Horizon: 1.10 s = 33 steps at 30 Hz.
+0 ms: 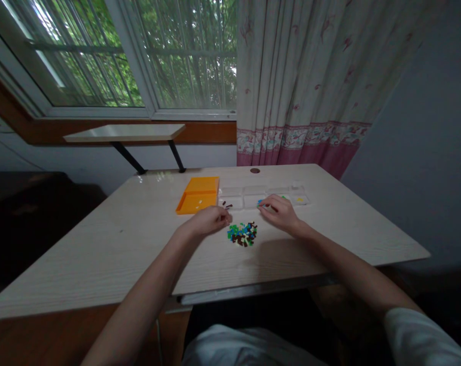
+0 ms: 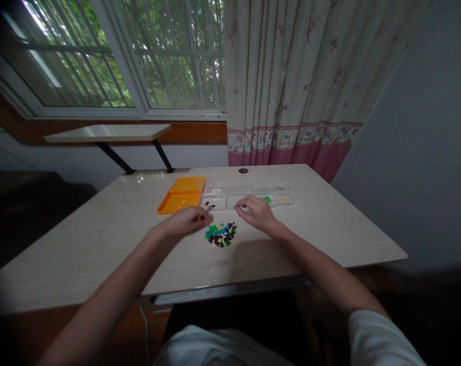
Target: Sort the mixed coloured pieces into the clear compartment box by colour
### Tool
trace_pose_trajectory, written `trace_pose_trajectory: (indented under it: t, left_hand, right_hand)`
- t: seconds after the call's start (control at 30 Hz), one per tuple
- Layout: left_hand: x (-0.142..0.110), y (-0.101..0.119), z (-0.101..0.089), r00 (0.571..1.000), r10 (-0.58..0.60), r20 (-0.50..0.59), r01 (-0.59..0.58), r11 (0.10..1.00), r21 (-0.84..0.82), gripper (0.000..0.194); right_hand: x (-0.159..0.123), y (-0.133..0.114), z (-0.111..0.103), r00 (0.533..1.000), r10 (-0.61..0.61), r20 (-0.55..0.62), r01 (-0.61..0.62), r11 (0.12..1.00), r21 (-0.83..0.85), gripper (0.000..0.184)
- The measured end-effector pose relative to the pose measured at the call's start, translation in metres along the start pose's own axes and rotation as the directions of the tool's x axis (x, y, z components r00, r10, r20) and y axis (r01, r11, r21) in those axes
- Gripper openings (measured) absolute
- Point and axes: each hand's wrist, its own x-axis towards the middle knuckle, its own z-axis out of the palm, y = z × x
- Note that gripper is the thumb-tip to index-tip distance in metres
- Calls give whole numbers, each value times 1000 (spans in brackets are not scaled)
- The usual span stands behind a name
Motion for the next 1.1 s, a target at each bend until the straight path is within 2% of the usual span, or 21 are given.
trace_pose_trajectory:
  t: [0.27, 0.4, 0.67, 0.77, 0.83, 0.93, 1.03, 1.1]
  left_hand:
    - [2, 5, 3, 990, 138, 10, -137, 988, -69, 18]
    - [2, 3, 3, 992, 124, 23, -123, 992, -32, 17]
    - [2, 3, 3, 997, 66, 35, -67, 997, 26, 20]
    - [3, 1, 3, 998, 44, 43, -47, 997, 62, 21]
    - [3, -1, 4, 999, 31, 37, -34, 997, 68, 20]
    - [3, -3, 4, 1000, 7, 18, -8, 998, 58, 19]
    - [3, -2, 3, 1000, -12, 20, 11, 998, 61, 20]
    - [2, 0, 2, 999, -32, 31, 30, 997, 72, 20]
  right_hand:
    - [1, 3, -3, 999, 34, 20, -33, 998, -52, 16]
    - [3, 14, -13, 998, 34, 49, -29, 995, -91, 16]
    - [5, 49, -43, 986, 169, -13, -167, 962, -215, 18]
    - [5, 59, -50, 977, 213, 30, -198, 945, -262, 18]
    - [5, 67, -54, 958, 257, 128, -209, 930, -301, 17]
    - [1, 81, -59, 889, 365, 278, -247, 891, -380, 14]
    - [-4, 92, -62, 813, 470, 345, -297, 843, -449, 12]
    - [-6, 96, -64, 780, 513, 359, -323, 821, -472, 14]
